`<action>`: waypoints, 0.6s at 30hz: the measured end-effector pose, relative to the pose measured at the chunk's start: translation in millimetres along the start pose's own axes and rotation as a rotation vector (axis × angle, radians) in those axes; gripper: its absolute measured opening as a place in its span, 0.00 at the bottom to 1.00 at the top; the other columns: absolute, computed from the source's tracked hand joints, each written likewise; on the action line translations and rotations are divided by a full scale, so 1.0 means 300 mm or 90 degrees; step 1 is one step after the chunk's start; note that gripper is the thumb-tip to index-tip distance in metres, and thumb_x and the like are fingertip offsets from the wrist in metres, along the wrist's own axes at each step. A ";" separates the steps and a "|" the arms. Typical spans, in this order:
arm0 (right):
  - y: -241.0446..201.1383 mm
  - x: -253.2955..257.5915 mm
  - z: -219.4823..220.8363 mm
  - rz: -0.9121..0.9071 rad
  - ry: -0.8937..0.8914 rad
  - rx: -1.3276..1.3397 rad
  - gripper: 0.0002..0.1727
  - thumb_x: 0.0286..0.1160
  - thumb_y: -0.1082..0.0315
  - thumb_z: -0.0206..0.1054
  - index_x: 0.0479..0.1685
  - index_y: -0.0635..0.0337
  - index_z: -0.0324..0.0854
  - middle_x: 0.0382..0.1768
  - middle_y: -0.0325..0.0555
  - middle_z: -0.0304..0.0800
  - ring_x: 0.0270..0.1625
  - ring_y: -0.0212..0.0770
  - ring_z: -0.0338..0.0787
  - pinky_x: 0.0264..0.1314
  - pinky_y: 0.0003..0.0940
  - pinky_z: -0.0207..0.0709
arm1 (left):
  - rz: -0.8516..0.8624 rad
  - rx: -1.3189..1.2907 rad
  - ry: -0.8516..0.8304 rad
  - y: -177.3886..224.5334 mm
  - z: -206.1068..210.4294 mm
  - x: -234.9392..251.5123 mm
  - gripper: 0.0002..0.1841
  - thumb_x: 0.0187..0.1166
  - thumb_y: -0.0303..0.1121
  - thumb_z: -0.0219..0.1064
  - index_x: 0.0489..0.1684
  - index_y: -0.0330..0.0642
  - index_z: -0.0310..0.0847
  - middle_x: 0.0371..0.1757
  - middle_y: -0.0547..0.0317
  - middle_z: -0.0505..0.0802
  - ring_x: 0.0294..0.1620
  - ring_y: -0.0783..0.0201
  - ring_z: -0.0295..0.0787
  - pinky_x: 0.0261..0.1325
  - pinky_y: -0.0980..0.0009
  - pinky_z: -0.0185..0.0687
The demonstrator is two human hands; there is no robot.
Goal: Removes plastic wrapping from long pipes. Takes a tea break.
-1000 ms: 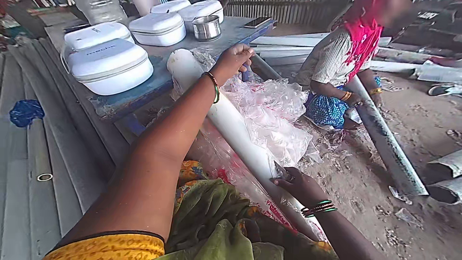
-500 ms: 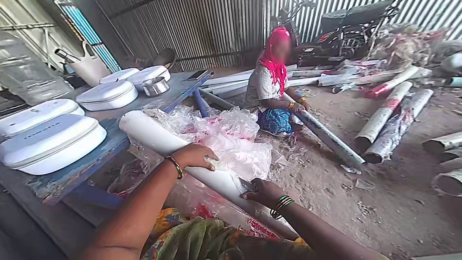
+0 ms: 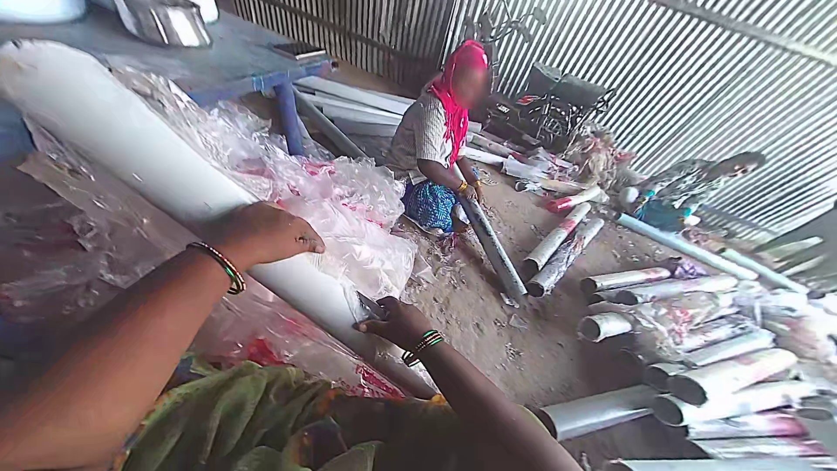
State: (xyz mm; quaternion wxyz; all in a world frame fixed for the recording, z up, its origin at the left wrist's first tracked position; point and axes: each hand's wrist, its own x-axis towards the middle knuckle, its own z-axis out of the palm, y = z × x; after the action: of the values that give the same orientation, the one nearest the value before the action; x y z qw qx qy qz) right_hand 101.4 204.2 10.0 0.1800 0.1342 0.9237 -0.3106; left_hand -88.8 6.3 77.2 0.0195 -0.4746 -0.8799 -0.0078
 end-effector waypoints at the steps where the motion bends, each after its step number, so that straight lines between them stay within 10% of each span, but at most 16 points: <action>1: -0.005 -0.003 0.000 0.004 0.003 0.003 0.39 0.76 0.43 0.71 0.79 0.61 0.72 0.64 0.62 0.87 0.67 0.58 0.86 0.73 0.59 0.73 | 0.005 -0.004 0.017 -0.004 0.009 0.001 0.12 0.86 0.46 0.65 0.49 0.59 0.97 0.52 0.57 0.98 0.59 0.48 0.93 0.71 0.38 0.76; 18: 0.013 0.012 0.015 0.002 0.012 0.018 0.42 0.72 0.39 0.74 0.77 0.62 0.74 0.61 0.62 0.88 0.64 0.59 0.87 0.70 0.60 0.74 | 0.073 -0.051 0.237 -0.003 0.066 -0.032 0.13 0.82 0.45 0.68 0.49 0.52 0.98 0.60 0.55 0.96 0.66 0.48 0.90 0.71 0.41 0.77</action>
State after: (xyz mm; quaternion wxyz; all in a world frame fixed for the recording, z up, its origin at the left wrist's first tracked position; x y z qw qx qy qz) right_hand 100.7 205.0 3.0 0.1701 0.1410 0.9205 -0.3223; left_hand -84.9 -1.7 57.0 0.1634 -0.5145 -0.8318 -0.1289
